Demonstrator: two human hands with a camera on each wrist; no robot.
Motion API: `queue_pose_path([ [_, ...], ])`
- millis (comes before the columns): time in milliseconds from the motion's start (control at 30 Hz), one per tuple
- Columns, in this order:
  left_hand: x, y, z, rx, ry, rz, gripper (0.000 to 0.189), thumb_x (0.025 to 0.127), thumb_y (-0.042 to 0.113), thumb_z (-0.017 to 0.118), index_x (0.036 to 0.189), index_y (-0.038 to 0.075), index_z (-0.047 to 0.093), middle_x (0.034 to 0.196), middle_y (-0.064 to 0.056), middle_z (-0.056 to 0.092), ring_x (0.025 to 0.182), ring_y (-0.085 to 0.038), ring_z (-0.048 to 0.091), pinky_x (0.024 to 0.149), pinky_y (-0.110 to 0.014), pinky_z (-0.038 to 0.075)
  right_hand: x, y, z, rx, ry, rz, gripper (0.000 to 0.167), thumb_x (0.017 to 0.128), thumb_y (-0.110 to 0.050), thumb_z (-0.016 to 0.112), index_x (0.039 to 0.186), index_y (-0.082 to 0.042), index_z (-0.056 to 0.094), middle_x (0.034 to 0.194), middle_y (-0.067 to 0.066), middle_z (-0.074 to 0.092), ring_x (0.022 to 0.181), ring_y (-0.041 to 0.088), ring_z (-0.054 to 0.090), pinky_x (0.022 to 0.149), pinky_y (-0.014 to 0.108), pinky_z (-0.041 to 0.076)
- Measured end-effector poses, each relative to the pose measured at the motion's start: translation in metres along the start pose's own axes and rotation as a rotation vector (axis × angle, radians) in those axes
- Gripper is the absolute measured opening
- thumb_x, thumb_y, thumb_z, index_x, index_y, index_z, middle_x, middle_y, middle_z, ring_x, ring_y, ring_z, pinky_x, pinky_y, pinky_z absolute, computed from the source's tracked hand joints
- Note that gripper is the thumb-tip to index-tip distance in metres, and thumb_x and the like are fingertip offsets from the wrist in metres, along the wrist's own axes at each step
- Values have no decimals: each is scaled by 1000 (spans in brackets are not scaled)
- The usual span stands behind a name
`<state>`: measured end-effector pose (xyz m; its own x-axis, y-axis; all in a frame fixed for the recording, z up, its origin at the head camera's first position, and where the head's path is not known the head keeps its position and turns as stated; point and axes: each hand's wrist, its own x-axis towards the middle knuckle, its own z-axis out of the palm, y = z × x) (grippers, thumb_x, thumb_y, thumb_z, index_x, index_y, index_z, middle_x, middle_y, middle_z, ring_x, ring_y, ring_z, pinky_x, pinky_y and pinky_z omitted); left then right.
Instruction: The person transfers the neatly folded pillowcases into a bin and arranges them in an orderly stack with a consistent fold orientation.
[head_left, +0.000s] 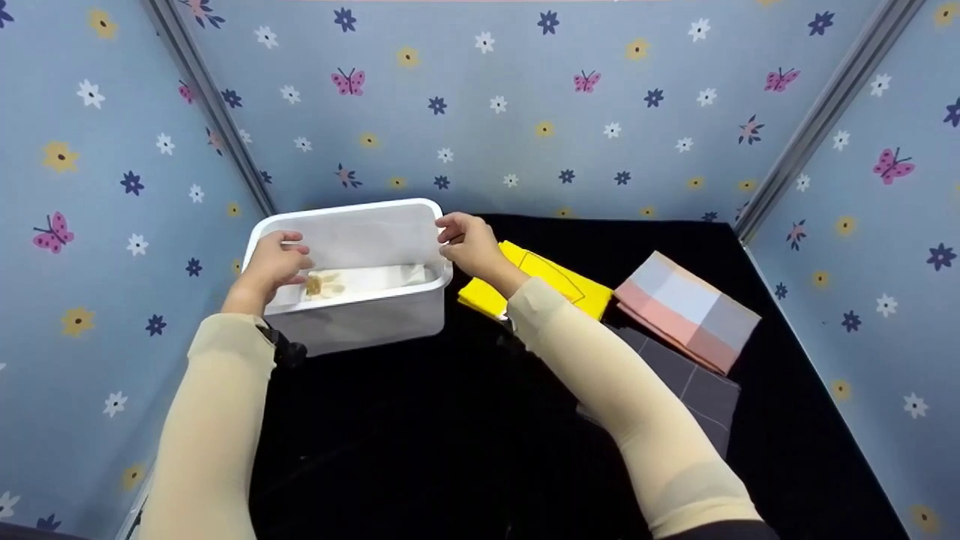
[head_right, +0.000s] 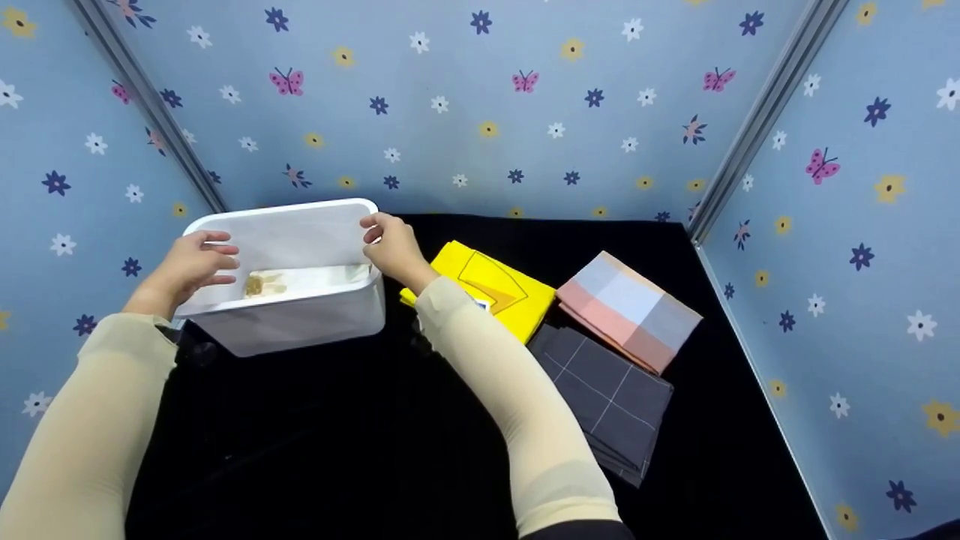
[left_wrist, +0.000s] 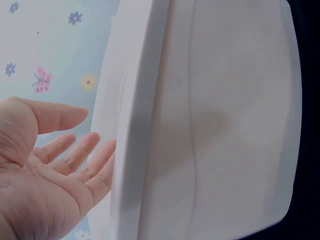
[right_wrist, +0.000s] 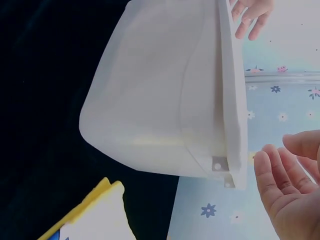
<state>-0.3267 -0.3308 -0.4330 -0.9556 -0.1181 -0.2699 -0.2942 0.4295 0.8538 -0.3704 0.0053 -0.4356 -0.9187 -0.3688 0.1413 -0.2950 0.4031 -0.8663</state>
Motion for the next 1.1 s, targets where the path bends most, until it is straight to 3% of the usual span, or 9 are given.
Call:
queue_pose_path([
  [300,3,18,22,-47,-41,40,72,103,0,57,167,-5,26,167,-30,41,147,-42,50,118,-53,52,-7,3,-20,54,21,-3,41,96,8,71,137,5,68,114,24,73,95,28,71,81,31,62],
  [733,-2,44,53,-77,-103,121,70,102,0,59,166,-4,32,163,-28,46,142,-39,55,116,-51,55,-25,11,-55,46,20,39,40,100,3,71,140,-1,67,123,23,71,108,30,71,97,38,63],
  [933,-8,56,62,-103,-143,155,68,103,1,60,165,-3,34,161,-27,47,138,-37,58,116,-52,54,-35,17,-71,44,20,44,41,101,4,70,141,-1,66,126,27,70,110,34,71,98,41,63],
  [1100,-14,65,71,-115,-164,175,67,103,1,61,165,-2,36,160,-25,49,134,-33,60,115,-51,55,-42,25,-84,34,30,42,40,102,3,69,141,-2,66,122,23,70,109,32,71,96,41,63],
])
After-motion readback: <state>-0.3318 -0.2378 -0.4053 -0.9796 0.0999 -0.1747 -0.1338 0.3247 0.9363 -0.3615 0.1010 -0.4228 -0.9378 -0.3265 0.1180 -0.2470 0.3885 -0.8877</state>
